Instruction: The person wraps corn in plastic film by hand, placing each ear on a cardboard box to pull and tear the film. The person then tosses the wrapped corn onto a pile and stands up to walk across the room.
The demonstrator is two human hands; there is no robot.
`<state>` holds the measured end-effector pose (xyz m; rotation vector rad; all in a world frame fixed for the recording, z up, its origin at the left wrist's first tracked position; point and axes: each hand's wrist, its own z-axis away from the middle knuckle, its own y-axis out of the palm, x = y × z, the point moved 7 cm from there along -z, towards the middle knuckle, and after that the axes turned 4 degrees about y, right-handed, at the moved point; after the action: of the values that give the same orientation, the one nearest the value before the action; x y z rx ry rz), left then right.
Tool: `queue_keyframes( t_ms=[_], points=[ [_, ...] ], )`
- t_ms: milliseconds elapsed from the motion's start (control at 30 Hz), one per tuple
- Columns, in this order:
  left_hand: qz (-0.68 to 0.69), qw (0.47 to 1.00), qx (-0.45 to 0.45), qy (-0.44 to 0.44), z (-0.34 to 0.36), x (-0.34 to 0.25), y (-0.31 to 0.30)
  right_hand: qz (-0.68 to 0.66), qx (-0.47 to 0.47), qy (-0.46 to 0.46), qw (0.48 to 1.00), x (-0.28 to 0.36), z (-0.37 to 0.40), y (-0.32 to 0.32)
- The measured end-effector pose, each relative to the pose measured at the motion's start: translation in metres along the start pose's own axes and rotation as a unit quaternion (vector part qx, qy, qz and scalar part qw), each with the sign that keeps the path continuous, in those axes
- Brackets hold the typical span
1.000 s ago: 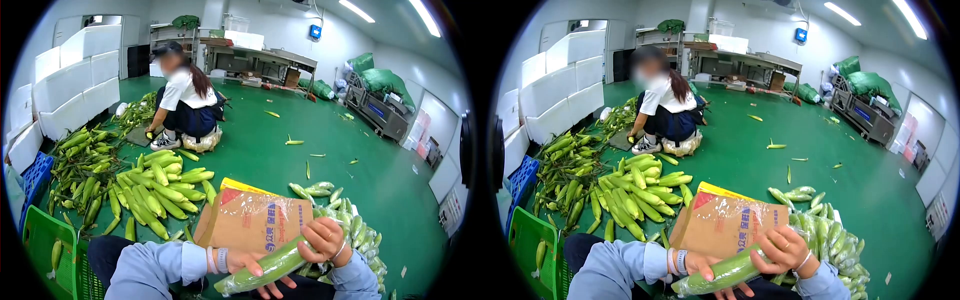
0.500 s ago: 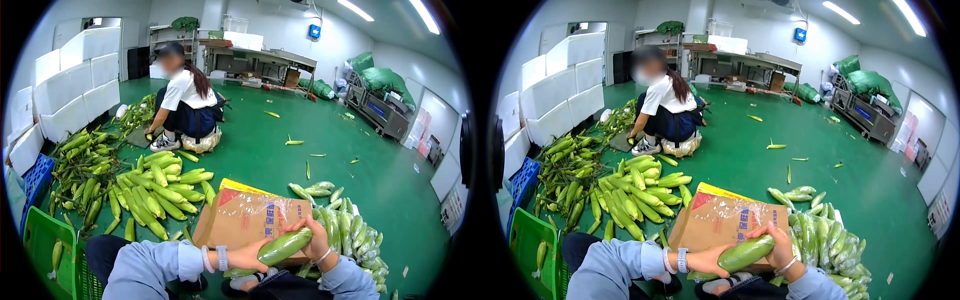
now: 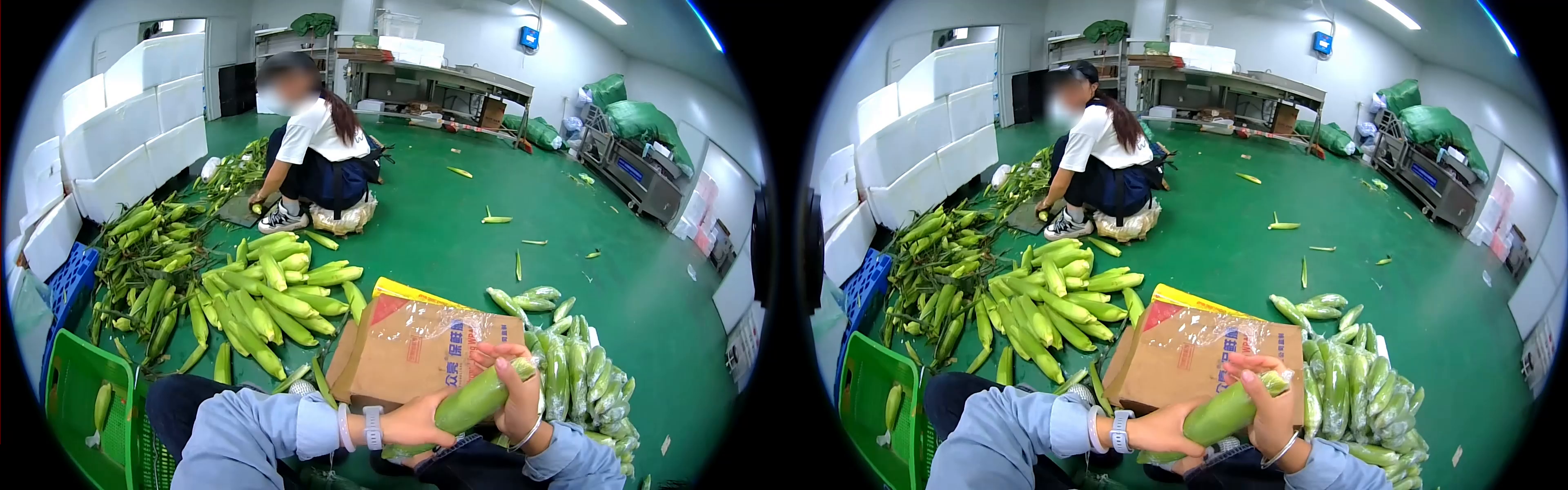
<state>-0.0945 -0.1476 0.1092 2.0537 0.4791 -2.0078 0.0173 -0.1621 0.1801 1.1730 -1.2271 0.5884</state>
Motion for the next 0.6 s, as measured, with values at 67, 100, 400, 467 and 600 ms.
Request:
queue_keyframes(
  t_ms=[67, 100, 400, 467, 600],
  points=[
    [0.004, 1.000, 0.010, 0.022, 0.001, -0.013, 0.003, -0.016, 0.023, 0.057, 0.998, 0.004, -0.002, -0.007],
    [0.008, 0.999, 0.021, 0.047, 0.001, -0.023, 0.006, -0.031, 0.045, 0.111, 0.992, 0.002, -0.003, -0.009],
    [0.535, 0.805, 0.228, -0.117, 0.030, -0.026, 0.059, -0.137, 0.110, 0.041, 0.984, 0.027, -0.013, -0.025],
    [0.465, 0.853, 0.198, -0.128, 0.023, -0.008, 0.051, -0.093, 0.094, 0.072, 0.989, 0.014, -0.015, -0.022],
    [0.294, 0.952, -0.069, -0.044, 0.006, -0.013, -0.001, -0.098, 0.261, 0.185, 0.942, -0.049, -0.001, -0.018]
  ],
)
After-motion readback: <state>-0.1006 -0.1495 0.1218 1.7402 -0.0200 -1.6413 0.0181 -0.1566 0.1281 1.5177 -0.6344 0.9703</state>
